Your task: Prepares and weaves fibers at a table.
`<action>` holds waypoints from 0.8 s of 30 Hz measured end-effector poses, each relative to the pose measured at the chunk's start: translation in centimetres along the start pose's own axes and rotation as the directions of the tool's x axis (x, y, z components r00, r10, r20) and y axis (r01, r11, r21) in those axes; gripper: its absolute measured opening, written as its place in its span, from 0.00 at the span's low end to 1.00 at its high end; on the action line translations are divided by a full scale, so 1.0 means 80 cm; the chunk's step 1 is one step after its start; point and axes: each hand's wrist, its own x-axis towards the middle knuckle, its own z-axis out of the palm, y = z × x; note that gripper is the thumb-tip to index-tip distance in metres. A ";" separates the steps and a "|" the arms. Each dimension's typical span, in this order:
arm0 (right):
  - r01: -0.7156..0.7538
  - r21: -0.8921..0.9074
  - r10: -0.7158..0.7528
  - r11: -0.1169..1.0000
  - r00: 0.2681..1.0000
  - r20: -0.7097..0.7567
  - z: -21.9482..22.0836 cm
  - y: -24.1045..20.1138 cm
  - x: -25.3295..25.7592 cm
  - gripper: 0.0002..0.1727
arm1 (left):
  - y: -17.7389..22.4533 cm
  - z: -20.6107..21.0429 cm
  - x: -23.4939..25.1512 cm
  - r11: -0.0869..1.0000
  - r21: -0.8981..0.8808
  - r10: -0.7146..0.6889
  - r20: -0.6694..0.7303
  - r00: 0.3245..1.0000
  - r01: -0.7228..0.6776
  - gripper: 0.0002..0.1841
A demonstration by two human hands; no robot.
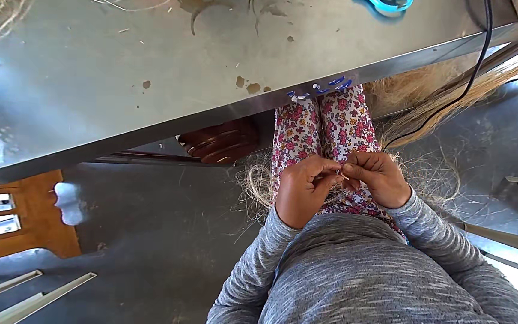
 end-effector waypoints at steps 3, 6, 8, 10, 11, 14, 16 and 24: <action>-0.037 -0.027 0.036 0.999 0.999 -0.038 0.003 -0.002 -0.001 0.11 | -0.003 0.002 -0.002 1.000 0.031 -0.001 -0.036 0.999 0.002 0.05; -0.097 -0.033 0.095 0.995 0.993 -0.064 0.005 -0.001 0.000 0.11 | -0.008 0.006 -0.004 0.998 0.060 0.004 -0.080 0.997 0.001 0.05; -0.151 -0.019 0.148 0.988 0.985 -0.088 0.007 -0.004 0.001 0.12 | -0.010 0.009 -0.006 0.997 0.072 -0.003 -0.105 0.994 0.010 0.05; -0.186 -0.015 0.184 0.982 0.977 -0.109 0.009 -0.006 0.003 0.13 | -0.011 0.011 -0.006 0.997 0.073 -0.019 -0.127 0.992 0.029 0.04; -0.194 -0.015 0.191 0.981 0.975 -0.114 0.010 -0.007 0.004 0.13 | -0.011 0.012 -0.006 0.997 0.068 -0.026 -0.137 0.990 0.036 0.04; -0.225 0.021 0.226 0.974 0.967 -0.120 0.009 -0.007 0.007 0.14 | -0.014 0.017 -0.007 0.998 0.030 -0.046 -0.174 0.984 0.052 0.03; -0.247 0.068 0.254 0.966 0.961 -0.106 0.008 -0.007 0.009 0.14 | -0.018 0.021 -0.007 0.999 0.011 -0.048 -0.200 0.979 0.051 0.03; -0.202 0.063 0.207 0.977 0.976 -0.074 -0.007 -0.009 0.007 0.12 | -0.021 0.030 -0.001 0.974 -0.136 -0.205 -0.208 0.956 0.179 0.03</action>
